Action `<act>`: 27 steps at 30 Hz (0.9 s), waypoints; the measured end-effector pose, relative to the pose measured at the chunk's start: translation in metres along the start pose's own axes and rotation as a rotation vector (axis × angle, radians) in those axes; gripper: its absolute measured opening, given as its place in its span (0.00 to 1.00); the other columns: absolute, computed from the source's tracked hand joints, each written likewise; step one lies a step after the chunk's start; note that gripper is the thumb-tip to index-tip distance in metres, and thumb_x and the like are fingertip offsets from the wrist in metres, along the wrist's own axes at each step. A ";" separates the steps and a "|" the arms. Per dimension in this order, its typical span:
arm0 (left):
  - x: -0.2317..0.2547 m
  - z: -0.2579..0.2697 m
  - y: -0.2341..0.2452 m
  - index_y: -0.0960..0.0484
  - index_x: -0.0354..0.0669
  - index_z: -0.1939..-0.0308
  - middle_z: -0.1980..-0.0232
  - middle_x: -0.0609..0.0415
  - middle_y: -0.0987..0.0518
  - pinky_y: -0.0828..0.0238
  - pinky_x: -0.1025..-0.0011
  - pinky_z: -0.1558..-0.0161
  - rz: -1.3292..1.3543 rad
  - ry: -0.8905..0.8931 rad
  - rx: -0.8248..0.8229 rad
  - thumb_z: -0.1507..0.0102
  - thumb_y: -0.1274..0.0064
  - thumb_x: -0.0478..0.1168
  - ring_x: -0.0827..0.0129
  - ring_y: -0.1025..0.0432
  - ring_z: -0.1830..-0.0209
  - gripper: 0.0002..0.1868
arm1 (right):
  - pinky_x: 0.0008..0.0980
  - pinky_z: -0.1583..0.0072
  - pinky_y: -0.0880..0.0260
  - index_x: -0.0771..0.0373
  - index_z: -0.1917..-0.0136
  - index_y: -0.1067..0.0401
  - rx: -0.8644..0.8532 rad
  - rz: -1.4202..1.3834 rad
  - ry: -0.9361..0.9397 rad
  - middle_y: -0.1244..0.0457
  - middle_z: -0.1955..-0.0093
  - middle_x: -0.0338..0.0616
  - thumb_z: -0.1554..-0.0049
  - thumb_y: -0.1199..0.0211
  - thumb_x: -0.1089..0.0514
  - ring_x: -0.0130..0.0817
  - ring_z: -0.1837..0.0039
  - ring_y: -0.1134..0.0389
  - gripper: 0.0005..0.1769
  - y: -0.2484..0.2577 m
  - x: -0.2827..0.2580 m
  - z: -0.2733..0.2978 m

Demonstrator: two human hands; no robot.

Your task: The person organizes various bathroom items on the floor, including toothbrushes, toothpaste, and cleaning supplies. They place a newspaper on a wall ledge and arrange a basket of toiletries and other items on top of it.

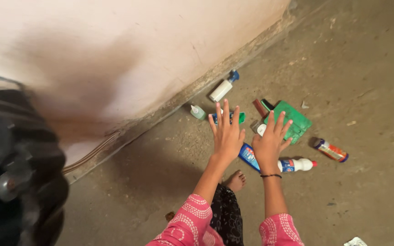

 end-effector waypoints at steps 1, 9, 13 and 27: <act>-0.008 0.000 -0.014 0.39 0.36 0.25 0.17 0.35 0.59 0.73 0.34 0.25 -0.013 0.011 -0.016 0.41 0.39 0.41 0.40 0.67 0.16 0.42 | 0.82 0.28 0.65 0.52 0.16 0.53 -0.023 0.005 0.005 0.66 0.12 0.51 0.51 0.32 0.60 0.61 0.13 0.72 0.54 -0.012 0.005 -0.004; -0.094 0.011 -0.157 0.42 0.35 0.24 0.17 0.36 0.58 0.70 0.35 0.24 -0.027 0.113 -0.160 0.46 0.36 0.39 0.42 0.64 0.16 0.48 | 0.77 0.28 0.64 0.54 0.18 0.56 -0.217 0.072 -0.057 0.63 0.14 0.52 0.59 0.21 0.54 0.62 0.15 0.69 0.65 -0.163 0.120 -0.043; -0.175 0.022 -0.251 0.43 0.50 0.23 0.18 0.43 0.59 0.68 0.35 0.27 -0.147 0.247 -0.409 0.47 0.37 0.38 0.43 0.66 0.18 0.49 | 0.54 0.22 0.54 0.67 0.21 0.53 -0.162 -0.157 0.014 0.50 0.21 0.60 0.64 0.18 0.54 0.65 0.19 0.57 0.66 -0.282 0.216 -0.078; -0.413 -0.006 -0.429 0.45 0.37 0.28 0.32 0.34 0.33 0.39 0.48 0.33 -0.023 0.421 -0.191 0.50 0.33 0.33 0.38 0.38 0.32 0.50 | 0.68 0.32 0.47 0.42 0.17 0.59 -0.414 0.214 0.211 0.55 0.19 0.67 0.58 0.31 0.73 0.72 0.21 0.56 0.65 -0.443 0.247 -0.142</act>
Point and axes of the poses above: each hand's wrist, its own z-axis away from the middle knuckle, its own y-axis out of the back of the hand, x = y × z, the point moved 8 cm from there along -z, towards the middle knuckle
